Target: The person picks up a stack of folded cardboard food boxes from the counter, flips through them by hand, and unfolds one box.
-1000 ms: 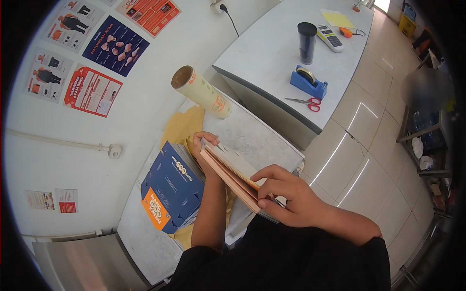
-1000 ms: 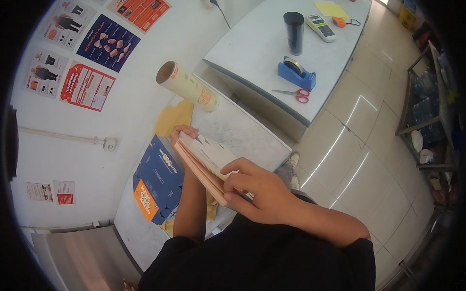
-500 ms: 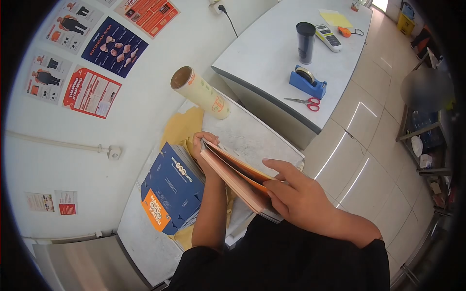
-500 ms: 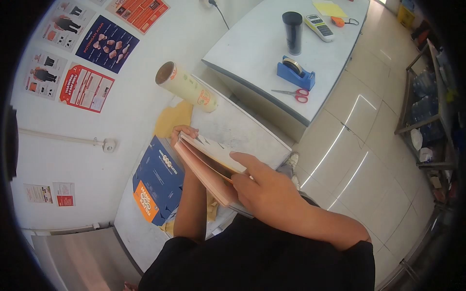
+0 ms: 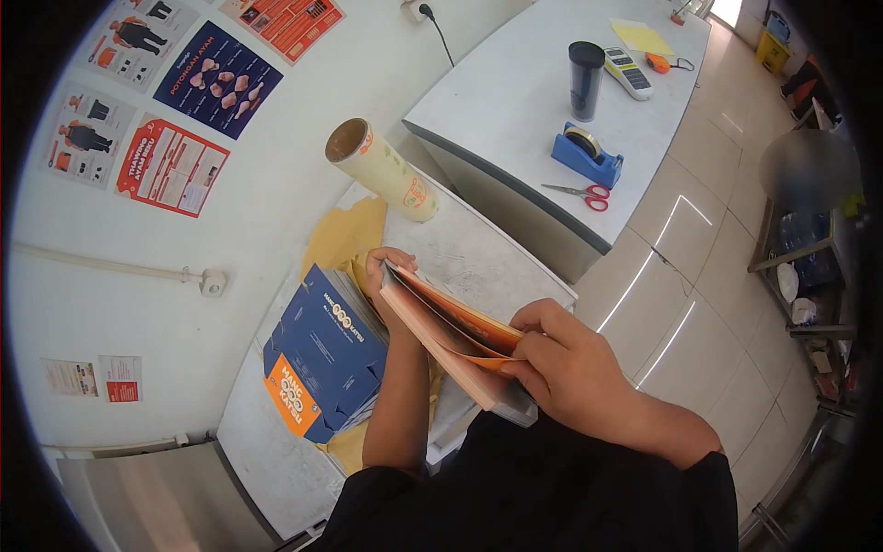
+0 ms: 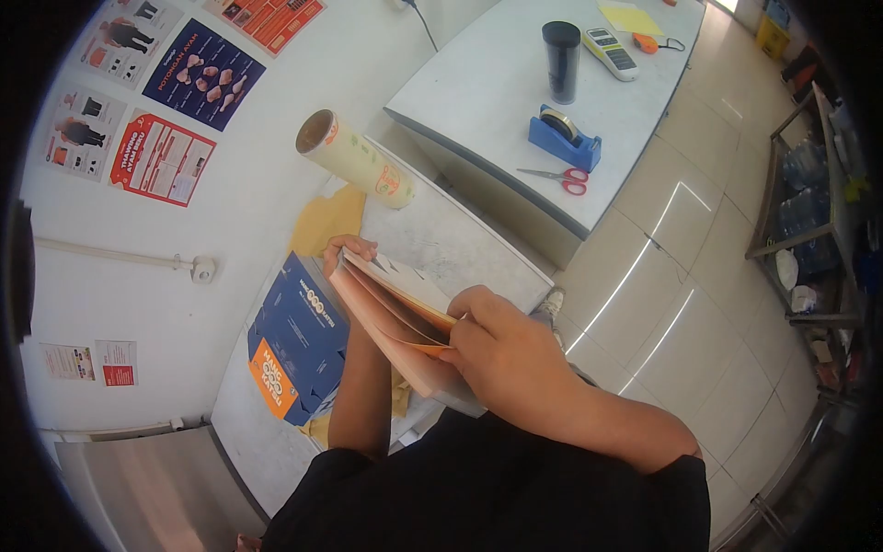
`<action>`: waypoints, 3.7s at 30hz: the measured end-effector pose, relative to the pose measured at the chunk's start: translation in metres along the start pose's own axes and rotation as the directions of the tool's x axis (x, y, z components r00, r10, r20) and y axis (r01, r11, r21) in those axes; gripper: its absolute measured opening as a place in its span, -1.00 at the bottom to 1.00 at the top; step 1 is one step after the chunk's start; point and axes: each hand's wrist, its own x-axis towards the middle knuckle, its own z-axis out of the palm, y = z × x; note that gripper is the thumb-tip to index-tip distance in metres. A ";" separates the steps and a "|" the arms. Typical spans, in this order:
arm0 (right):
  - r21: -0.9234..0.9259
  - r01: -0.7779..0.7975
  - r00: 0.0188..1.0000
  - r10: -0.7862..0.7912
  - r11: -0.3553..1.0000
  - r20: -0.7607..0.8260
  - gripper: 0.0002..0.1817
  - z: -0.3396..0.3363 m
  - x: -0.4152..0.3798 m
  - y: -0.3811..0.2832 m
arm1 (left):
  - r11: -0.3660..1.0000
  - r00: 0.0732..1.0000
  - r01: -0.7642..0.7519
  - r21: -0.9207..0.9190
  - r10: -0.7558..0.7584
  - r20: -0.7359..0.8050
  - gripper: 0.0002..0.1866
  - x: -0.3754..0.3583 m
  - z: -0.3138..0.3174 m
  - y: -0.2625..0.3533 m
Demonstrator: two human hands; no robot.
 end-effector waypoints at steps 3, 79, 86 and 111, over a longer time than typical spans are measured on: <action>0.018 0.011 1.000 -0.011 1.000 -0.008 -0.75 0.000 -0.001 0.000 | 1.000 1.000 0.012 0.010 -0.012 0.012 -0.69 0.000 -0.002 0.000; 0.469 0.096 0.971 -0.186 0.878 0.151 -0.59 0.016 0.000 0.035 | 0.999 0.999 0.010 -0.033 -0.011 -0.041 -0.95 -0.003 0.011 0.011; 0.466 0.087 0.971 -0.179 0.881 0.157 -0.59 0.015 0.000 0.034 | 0.998 0.999 0.017 -0.053 -0.019 -0.039 -0.96 -0.003 0.009 0.009; 0.469 0.090 0.974 -0.176 0.879 0.144 -0.62 0.018 -0.001 0.033 | 1.000 0.999 0.007 -0.022 -0.008 -0.041 -0.93 -0.001 0.008 0.007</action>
